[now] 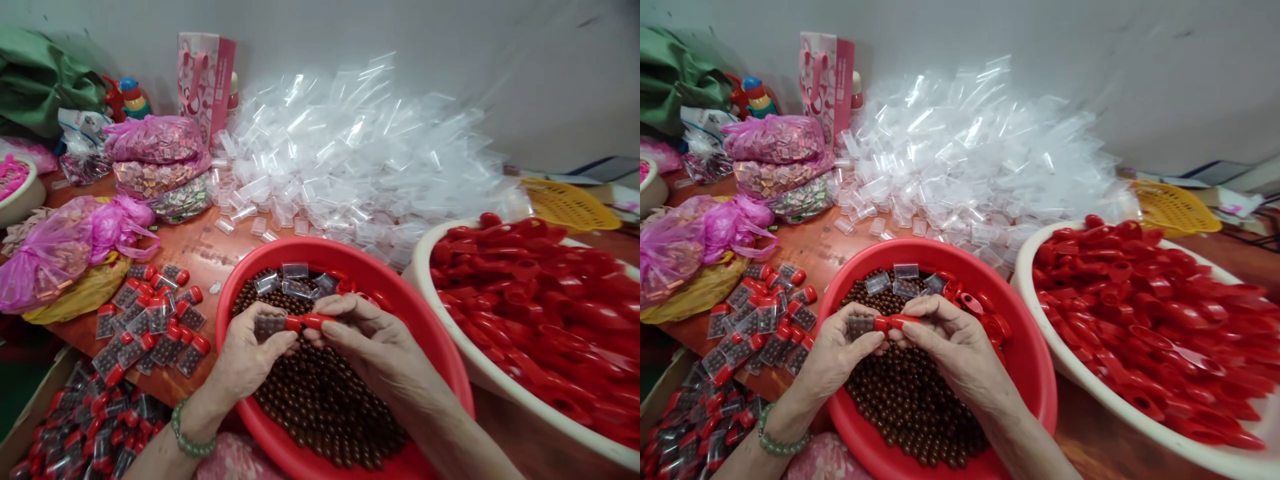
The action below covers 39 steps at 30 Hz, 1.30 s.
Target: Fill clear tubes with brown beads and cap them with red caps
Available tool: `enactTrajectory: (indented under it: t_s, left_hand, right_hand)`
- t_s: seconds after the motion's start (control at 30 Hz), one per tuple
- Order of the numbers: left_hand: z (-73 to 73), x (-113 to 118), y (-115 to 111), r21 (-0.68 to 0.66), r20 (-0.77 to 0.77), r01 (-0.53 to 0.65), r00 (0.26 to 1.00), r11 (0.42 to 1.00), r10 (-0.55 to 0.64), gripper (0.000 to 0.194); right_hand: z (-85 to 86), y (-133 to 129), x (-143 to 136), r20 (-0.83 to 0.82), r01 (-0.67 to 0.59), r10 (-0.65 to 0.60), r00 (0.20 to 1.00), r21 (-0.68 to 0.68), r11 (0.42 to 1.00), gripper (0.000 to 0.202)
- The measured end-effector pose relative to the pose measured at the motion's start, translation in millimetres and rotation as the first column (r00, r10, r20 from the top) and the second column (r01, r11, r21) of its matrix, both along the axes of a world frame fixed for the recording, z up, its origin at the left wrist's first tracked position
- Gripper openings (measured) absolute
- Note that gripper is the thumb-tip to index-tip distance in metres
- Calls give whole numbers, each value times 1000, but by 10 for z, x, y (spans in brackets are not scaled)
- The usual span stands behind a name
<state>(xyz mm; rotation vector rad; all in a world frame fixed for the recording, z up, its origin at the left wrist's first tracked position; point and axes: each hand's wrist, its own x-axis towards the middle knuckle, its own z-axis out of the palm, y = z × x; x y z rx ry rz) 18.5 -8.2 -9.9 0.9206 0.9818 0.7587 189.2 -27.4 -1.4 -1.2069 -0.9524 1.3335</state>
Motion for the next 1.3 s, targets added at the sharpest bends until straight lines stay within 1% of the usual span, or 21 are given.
enactTrajectory:
  t_s: [0.1,0.17,0.3,0.37,0.47,0.57,0.63,0.7,0.77,0.87,0.97,1.03,1.17,1.3]
  left_hand:
    - [1,-7,7,-23,23,-6,1000,1000,6,28]
    - [-3,-15,12,0,1,-11,1000,1000,11,25]
    - [-25,-27,15,71,-72,-6,997,997,11,20]
    - [-31,-25,15,92,-84,17,996,996,-9,18]
    - [-26,-14,14,89,-63,53,997,995,-48,18]
    - [-18,-5,9,72,-43,99,994,992,-96,16]
    - [-17,-1,2,73,-45,116,993,991,-113,14]
    - [-24,2,-8,81,-34,128,992,988,-125,14]
    - [-38,6,-18,94,-3,158,987,983,-159,14]
    - [-68,10,-29,93,61,210,974,973,-216,12]
    - [-89,9,-21,110,113,245,960,963,-257,6]
    - [-88,5,-8,114,133,255,954,960,-269,4]
    - [-76,-8,12,84,130,256,955,963,-266,12]
    - [-90,-17,14,83,142,290,944,953,-299,16]
  right_hand:
    - [-34,-29,-50,253,18,-51,966,132,991,18]
    - [-59,-51,-96,326,16,-64,943,148,989,19]
    - [-95,-86,-183,335,30,-76,939,139,990,20]
    - [-98,-94,-202,378,36,-98,921,169,985,17]
    - [-76,-81,-176,419,37,-126,899,214,976,15]
    - [-26,-38,-108,375,59,-126,918,184,981,17]
    - [11,-8,-80,361,57,-125,924,193,980,16]
    - [41,11,-83,411,14,-123,903,258,966,13]
    - [63,17,-114,501,-77,-103,859,327,942,13]
    - [84,11,-170,612,-241,-60,789,397,885,17]
    - [93,9,-189,676,-340,-58,734,441,831,20]
    - [95,17,-175,708,-383,-59,704,449,807,20]
    - [98,45,-117,742,-435,-60,668,455,777,20]
    - [117,57,-80,764,-468,-23,645,418,779,20]
